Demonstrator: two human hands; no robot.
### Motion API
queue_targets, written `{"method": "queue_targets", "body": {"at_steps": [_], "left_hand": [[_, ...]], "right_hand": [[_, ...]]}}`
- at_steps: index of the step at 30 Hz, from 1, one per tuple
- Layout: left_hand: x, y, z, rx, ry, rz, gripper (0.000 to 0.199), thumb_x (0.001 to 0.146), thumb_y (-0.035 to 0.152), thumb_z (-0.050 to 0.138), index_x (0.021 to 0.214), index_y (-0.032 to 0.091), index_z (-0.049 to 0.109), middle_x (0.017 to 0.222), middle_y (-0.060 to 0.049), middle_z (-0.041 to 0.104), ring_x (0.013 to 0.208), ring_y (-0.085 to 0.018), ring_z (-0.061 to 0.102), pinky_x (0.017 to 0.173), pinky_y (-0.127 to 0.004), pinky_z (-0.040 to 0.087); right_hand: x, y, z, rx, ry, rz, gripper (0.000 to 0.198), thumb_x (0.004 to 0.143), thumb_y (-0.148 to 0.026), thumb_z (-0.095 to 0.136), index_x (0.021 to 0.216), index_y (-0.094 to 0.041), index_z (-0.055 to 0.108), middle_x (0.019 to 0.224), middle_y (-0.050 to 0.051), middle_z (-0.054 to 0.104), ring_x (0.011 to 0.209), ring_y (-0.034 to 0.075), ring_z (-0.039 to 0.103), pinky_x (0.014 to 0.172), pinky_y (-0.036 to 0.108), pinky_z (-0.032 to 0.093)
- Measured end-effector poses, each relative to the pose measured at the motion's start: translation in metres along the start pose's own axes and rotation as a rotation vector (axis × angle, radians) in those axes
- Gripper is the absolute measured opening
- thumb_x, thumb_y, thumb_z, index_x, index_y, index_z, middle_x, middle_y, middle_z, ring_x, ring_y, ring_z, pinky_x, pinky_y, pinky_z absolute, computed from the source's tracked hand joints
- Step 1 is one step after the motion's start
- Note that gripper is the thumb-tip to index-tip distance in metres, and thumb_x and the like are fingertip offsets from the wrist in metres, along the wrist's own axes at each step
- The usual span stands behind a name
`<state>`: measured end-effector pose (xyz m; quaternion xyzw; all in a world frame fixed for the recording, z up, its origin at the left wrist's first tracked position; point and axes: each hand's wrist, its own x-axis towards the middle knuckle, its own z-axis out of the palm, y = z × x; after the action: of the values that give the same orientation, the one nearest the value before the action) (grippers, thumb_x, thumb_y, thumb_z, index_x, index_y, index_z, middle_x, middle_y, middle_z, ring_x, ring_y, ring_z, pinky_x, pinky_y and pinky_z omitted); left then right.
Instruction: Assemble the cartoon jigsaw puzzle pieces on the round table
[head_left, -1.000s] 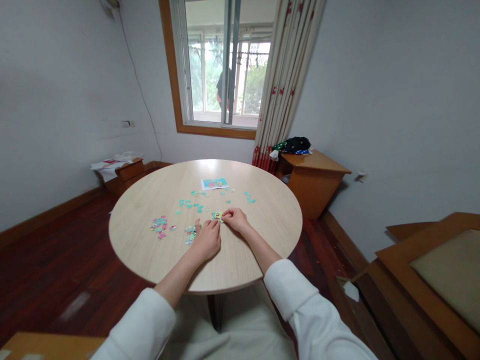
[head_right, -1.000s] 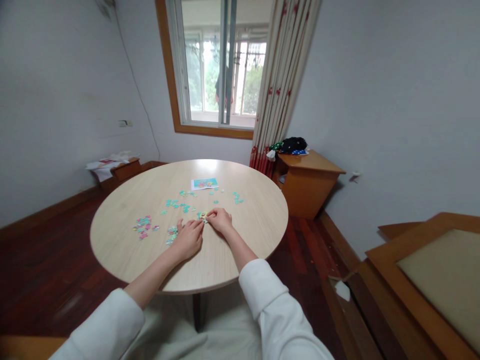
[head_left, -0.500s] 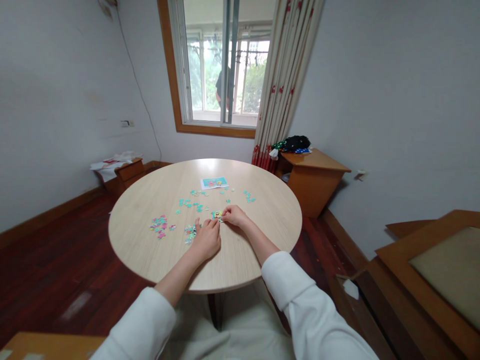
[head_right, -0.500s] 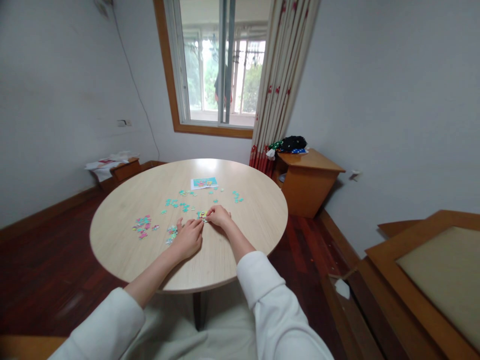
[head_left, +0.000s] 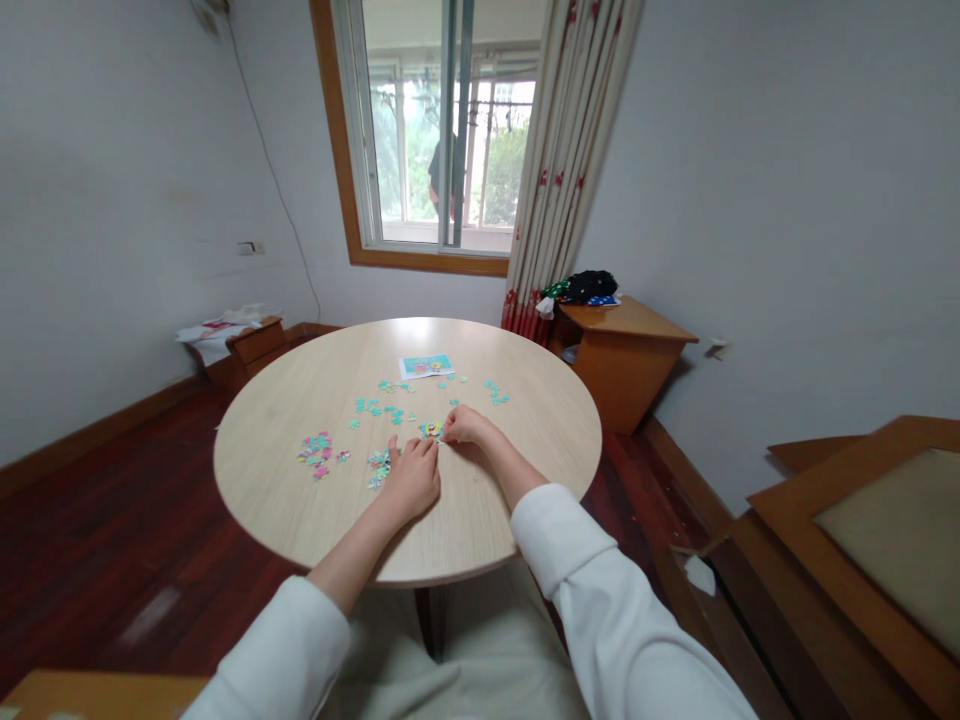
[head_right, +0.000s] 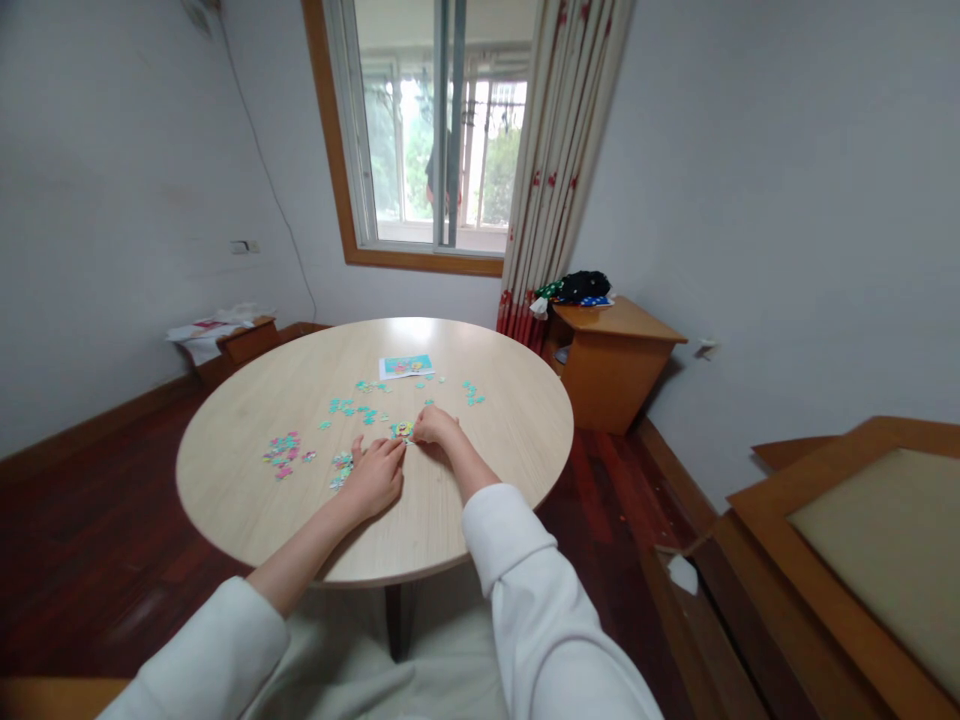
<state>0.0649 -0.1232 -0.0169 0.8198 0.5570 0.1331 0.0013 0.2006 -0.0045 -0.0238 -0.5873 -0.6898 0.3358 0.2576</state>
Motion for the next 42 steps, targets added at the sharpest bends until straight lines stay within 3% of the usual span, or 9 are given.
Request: {"method": "queue_targets", "body": {"at_steps": [5,11,21,32,42], "left_hand": [[0.000,0.000,0.001,-0.002,-0.001,0.001,0.043,0.084,0.012,0.036,0.120,0.018,0.057,0.134,-0.012,0.055,0.124,-0.029,0.046,0.110,-0.062,0.012],[0.001,0.000,0.002,-0.009,0.030,0.001,0.044,0.083,0.012,0.035,0.122,0.018,0.053,0.133,-0.012,0.055,0.122,-0.027,0.047,0.109,-0.063,0.011],[0.009,0.008,0.001,0.068,0.023,-0.020,0.039,0.084,0.018,0.037,0.117,0.017,0.056,0.124,-0.015,0.056,0.119,-0.030,0.047,0.107,-0.063,0.013],[0.003,0.006,0.004,0.008,0.076,0.078,0.034,0.082,0.016,0.040,0.109,0.021,0.060,0.116,-0.011,0.060,0.115,-0.027,0.049,0.107,-0.057,0.015],[0.009,-0.008,-0.003,-0.099,0.231,-0.181,0.032,0.084,0.012,0.036,0.089,0.019,0.067,0.110,-0.011,0.067,0.111,-0.025,0.053,0.100,-0.050,0.024]], "right_hand": [[-0.010,0.000,-0.003,0.247,-0.001,0.047,0.027,0.053,-0.014,0.079,0.051,-0.016,0.052,0.040,-0.004,0.050,0.044,0.009,0.048,0.047,0.020,0.036],[-0.026,0.010,-0.018,0.562,0.098,0.044,0.025,0.063,-0.023,0.074,0.061,-0.018,0.050,0.046,-0.005,0.054,0.045,0.008,0.050,0.046,0.019,0.040],[-0.025,0.031,-0.019,0.931,0.363,0.009,0.032,0.056,-0.036,0.074,0.069,-0.019,0.051,0.048,-0.008,0.051,0.042,0.006,0.042,0.041,0.018,0.030],[-0.026,0.035,-0.025,1.184,0.385,0.012,0.030,0.054,-0.026,0.078,0.067,-0.019,0.053,0.049,-0.008,0.050,0.046,0.005,0.046,0.043,0.016,0.034],[-0.027,0.037,-0.028,1.259,0.366,0.023,0.026,0.057,-0.022,0.078,0.068,-0.020,0.054,0.049,-0.007,0.052,0.046,0.007,0.047,0.044,0.018,0.039]]}}
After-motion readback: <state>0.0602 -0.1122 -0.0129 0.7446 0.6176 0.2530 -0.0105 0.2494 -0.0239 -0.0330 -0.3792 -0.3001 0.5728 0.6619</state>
